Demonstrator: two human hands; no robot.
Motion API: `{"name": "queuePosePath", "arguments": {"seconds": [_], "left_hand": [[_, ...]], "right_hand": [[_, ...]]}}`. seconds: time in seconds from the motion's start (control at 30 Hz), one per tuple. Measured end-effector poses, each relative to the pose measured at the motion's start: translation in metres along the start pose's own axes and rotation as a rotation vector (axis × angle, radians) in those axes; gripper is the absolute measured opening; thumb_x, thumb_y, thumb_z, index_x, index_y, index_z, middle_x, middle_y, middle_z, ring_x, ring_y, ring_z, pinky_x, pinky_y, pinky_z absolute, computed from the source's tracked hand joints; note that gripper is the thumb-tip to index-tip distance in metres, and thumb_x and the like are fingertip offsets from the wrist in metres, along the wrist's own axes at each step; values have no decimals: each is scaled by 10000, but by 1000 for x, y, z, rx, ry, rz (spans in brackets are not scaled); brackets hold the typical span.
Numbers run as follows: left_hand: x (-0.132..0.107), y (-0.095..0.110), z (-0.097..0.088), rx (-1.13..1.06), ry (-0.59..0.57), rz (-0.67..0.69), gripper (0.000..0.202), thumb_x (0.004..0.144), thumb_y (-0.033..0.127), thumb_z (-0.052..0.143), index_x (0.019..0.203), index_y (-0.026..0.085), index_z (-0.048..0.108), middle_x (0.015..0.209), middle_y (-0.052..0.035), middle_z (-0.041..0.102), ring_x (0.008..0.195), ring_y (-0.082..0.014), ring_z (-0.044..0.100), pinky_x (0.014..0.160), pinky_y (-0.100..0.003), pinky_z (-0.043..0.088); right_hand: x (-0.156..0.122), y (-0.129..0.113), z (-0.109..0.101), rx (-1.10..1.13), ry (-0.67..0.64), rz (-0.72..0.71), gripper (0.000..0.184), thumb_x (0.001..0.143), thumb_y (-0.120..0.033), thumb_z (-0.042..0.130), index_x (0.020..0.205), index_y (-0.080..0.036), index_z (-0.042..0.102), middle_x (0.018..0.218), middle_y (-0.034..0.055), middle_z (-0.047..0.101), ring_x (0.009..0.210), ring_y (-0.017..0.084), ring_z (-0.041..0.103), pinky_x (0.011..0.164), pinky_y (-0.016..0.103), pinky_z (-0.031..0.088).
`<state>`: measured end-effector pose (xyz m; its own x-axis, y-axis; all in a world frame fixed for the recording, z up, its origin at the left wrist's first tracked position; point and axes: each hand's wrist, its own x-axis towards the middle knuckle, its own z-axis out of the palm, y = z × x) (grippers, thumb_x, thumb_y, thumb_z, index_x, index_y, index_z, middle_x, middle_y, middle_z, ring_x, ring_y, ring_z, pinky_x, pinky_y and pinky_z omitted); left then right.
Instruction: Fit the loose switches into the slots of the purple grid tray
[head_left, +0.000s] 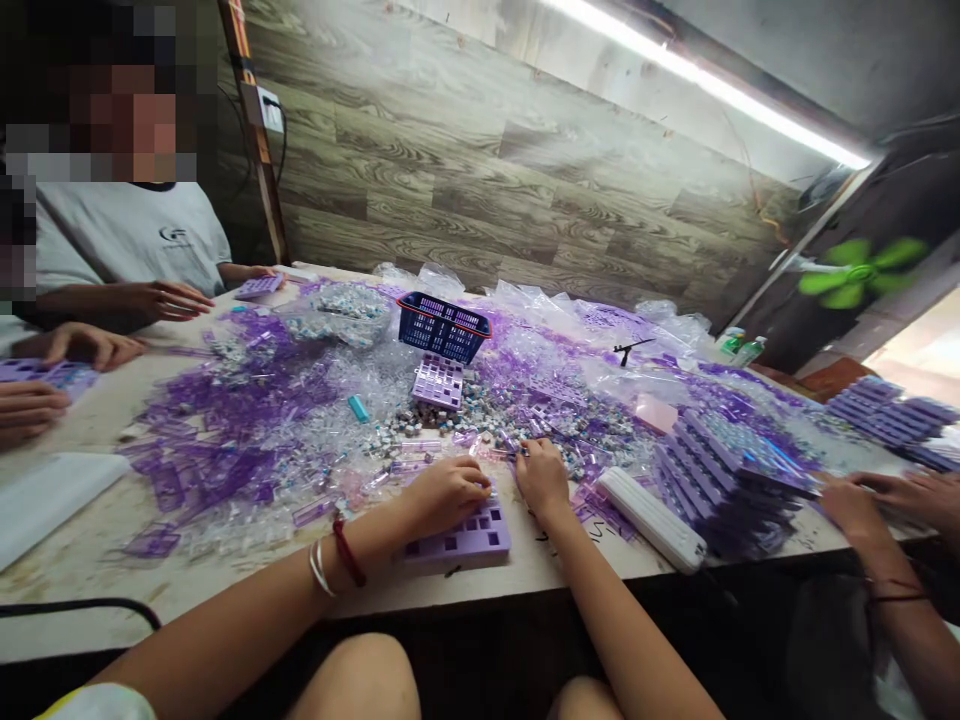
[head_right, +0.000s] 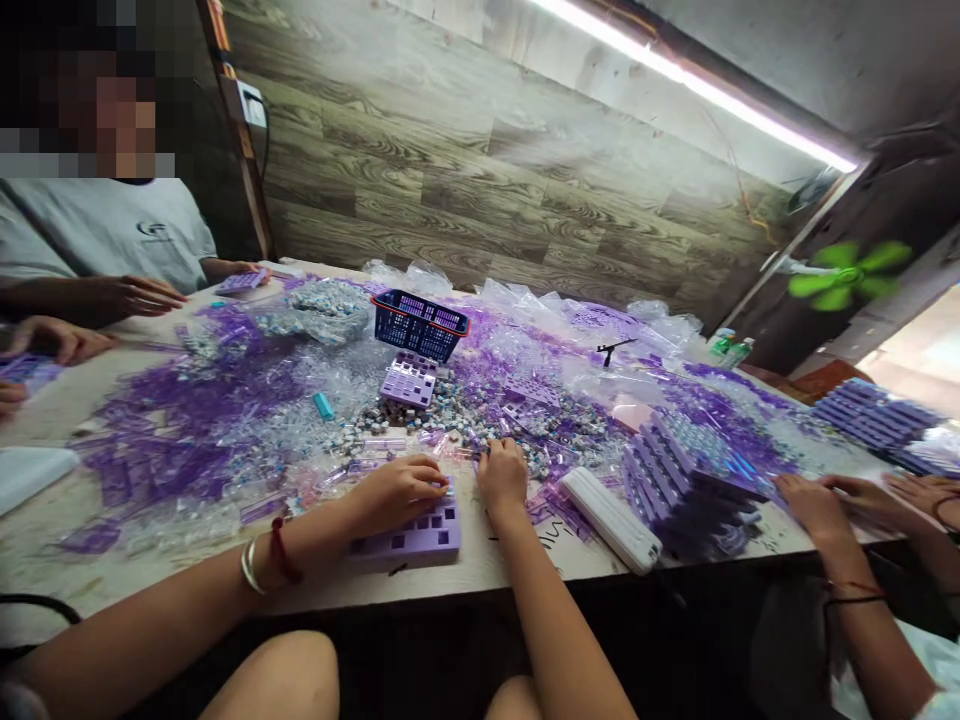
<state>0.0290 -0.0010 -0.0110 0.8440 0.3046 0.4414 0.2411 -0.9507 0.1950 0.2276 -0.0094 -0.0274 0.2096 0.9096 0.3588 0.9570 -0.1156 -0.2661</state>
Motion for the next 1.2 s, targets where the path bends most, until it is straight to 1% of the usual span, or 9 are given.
{"name": "queuePosePath", "arguments": {"seconds": [0.23, 0.37, 0.47, 0.57, 0.63, 0.7, 0.9, 1.03, 1.2], "left_hand": [[-2, 0, -1, 126, -53, -8, 224, 840, 102, 531, 1002, 176, 667, 1042, -61, 670, 964, -187, 578, 890, -321, 472], [-3, -4, -8, 202, -61, -119, 217, 863, 125, 501, 976, 181, 677, 1000, -62, 666, 928, -192, 582, 850, -331, 486], [-5, -14, -24, 326, -55, -390, 228, 837, 76, 488, 900, 155, 692, 962, -93, 658, 910, -222, 588, 802, -351, 495], [-11, -29, -46, 437, -90, -752, 257, 830, 42, 450, 877, 108, 694, 971, -144, 643, 953, -264, 591, 801, -376, 498], [-16, -40, -58, 455, -162, -1017, 291, 847, 41, 416, 947, 80, 687, 1010, -179, 629, 972, -286, 599, 785, -384, 508], [-20, -48, -65, 447, -211, -1124, 275, 839, 50, 437, 960, 45, 683, 1002, -215, 623, 962, -322, 606, 751, -402, 519], [-25, -53, -57, 423, -238, -1107, 241, 815, 63, 492, 964, 58, 682, 1116, -230, 577, 1088, -378, 527, 789, -428, 509], [-27, -57, -51, 396, -213, -1067, 258, 796, 19, 466, 935, 73, 677, 1076, -207, 586, 1068, -329, 526, 824, -394, 490], [-32, -71, -46, 342, -149, -996, 263, 794, -1, 436, 861, 91, 674, 985, -156, 607, 1000, -251, 541, 842, -322, 465]], "right_hand": [[2, -6, 4, -69, -28, 75, 233, 870, -184, 482, 988, -122, 673, 975, 149, 674, 947, 264, 593, 787, 331, 410], [1, -3, 5, -57, -33, 72, 208, 861, -187, 500, 972, -147, 671, 957, 134, 686, 925, 261, 600, 751, 329, 399], [1, 0, 5, -68, -44, 73, 189, 858, -184, 509, 978, -156, 653, 973, 129, 684, 952, 264, 595, 746, 332, 391], [1, 1, 6, -75, -47, 79, 180, 876, -202, 487, 958, -160, 641, 958, 132, 683, 954, 264, 596, 752, 338, 384], [1, 1, 5, -70, -47, 85, 185, 886, -212, 469, 921, -163, 644, 921, 133, 685, 925, 257, 603, 757, 341, 380], [1, -1, 5, -60, -46, 92, 179, 881, -217, 477, 886, -165, 648, 897, 126, 687, 901, 251, 608, 765, 346, 378], [1, -2, -1, 3, 44, 80, 177, 869, -199, 469, 884, -153, 640, 918, 133, 679, 913, 268, 587, 792, 372, 395], [3, -5, -13, 278, 142, -24, 177, 846, -201, 452, 870, -130, 612, 841, 124, 654, 773, 219, 599, 738, 333, 447], [-9, -21, -32, 626, -125, -323, 88, 776, -188, 528, 788, -174, 614, 754, 39, 617, 666, 153, 592, 644, 269, 487]]}}
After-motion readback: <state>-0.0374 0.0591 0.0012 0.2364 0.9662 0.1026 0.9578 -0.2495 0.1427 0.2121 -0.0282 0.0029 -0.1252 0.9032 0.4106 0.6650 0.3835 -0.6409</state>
